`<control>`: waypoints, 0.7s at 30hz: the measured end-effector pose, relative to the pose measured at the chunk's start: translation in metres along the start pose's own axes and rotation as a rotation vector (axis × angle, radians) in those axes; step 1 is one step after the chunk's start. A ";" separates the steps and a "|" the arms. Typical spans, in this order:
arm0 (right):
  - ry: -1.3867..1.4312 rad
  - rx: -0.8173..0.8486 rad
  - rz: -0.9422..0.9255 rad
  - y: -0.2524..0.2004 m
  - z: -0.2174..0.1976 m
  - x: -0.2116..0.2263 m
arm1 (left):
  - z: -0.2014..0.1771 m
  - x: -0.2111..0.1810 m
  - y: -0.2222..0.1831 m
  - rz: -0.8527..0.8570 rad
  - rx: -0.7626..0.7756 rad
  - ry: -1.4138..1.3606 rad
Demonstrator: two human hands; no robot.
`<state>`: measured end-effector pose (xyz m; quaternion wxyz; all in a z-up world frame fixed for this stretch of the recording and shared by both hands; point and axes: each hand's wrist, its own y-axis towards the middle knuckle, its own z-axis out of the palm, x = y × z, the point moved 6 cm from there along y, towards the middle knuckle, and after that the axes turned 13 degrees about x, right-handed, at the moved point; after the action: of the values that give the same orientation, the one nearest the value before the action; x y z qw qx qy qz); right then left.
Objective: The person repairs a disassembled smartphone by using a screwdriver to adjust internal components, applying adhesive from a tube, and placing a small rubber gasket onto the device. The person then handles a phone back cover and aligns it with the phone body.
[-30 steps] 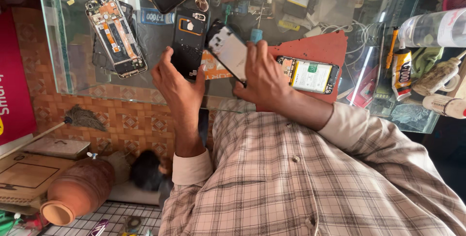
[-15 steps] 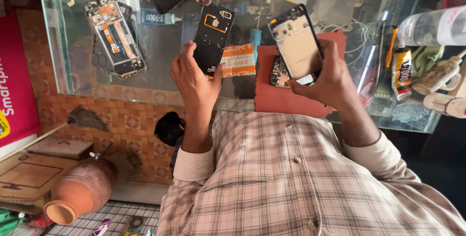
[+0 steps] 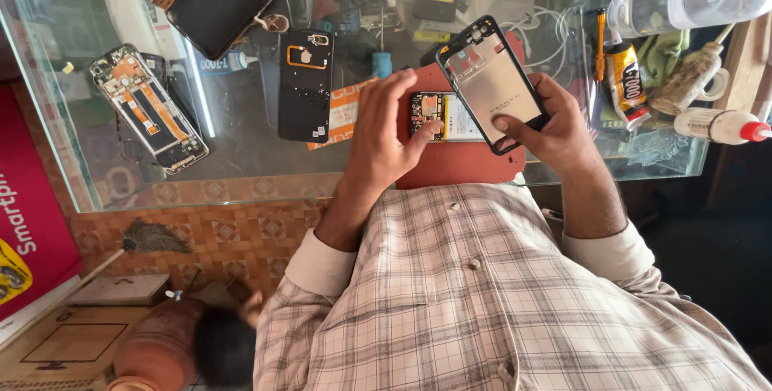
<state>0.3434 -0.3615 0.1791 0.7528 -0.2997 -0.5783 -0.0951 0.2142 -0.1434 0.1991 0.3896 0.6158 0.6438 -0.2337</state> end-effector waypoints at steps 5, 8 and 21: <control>0.246 -0.030 -0.119 -0.006 -0.001 -0.001 | 0.012 0.003 0.004 -0.007 0.209 0.185; 0.519 0.022 -0.112 -0.008 0.002 0.000 | 0.016 0.009 0.002 0.003 0.226 0.204; -0.180 0.206 -0.264 -0.017 -0.007 0.009 | 0.004 0.017 -0.008 0.006 0.215 0.032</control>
<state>0.3438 -0.3775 0.1923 0.7058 -0.1498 -0.6843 -0.1059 0.2082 -0.1375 0.1816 0.3113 0.6596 0.6194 -0.2904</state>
